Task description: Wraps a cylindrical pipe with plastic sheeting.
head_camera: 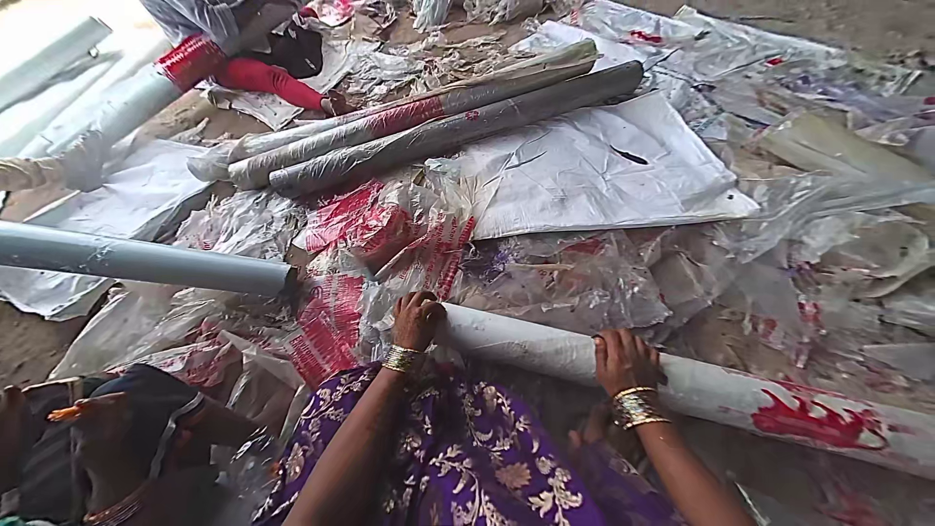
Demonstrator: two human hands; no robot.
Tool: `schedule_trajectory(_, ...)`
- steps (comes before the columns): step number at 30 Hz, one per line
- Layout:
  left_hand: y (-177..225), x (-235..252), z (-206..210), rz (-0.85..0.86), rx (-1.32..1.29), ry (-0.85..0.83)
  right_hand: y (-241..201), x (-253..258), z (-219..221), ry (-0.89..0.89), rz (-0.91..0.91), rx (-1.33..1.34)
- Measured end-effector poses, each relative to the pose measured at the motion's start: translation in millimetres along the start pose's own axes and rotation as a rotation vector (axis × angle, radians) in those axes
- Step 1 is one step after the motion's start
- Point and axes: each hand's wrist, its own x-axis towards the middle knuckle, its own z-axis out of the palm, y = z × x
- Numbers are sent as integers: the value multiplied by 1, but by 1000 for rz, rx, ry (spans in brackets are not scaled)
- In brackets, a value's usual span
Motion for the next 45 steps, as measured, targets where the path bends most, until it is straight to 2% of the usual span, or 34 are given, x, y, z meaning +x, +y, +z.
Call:
schedule_trajectory(3,6,1,0,10,80,-40,1,-3,3,22,-21,-15)
schedule_trajectory(7,9,-9,-8,-93,24,-179,3,-7,8,103,-46,-32)
schedule_trajectory(12,26,-29,-38,-109,202,-599,3,-5,5,48,-32,-28)
schedule_trajectory(15,40,-36,-47,-128,293,-750,3,-10,10,98,-46,-44)
schedule_trajectory(18,39,-40,-46,-90,199,-687,5,-10,10,86,-41,-51)
schedule_trajectory(21,21,-44,-40,38,-117,-354,4,0,4,19,-20,-23)
schedule_trajectory(23,18,-43,-35,85,-206,-207,4,5,2,-29,-4,-14)
schedule_trajectory(27,23,-35,-13,56,-61,-196,3,15,-4,-101,24,-17)
schedule_trajectory(31,28,-34,14,37,53,-69,3,17,-5,-111,26,-21)
schedule_trajectory(35,46,-24,3,-197,45,-239,4,18,-4,-124,27,-23)
schedule_trajectory(39,59,-31,-6,-312,81,-416,4,7,0,-40,18,-19)
schedule_trajectory(43,71,-61,1,-365,138,-644,1,-4,2,2,21,-31)
schedule_trajectory(45,71,-70,2,-334,142,-687,1,-3,2,27,9,-43)
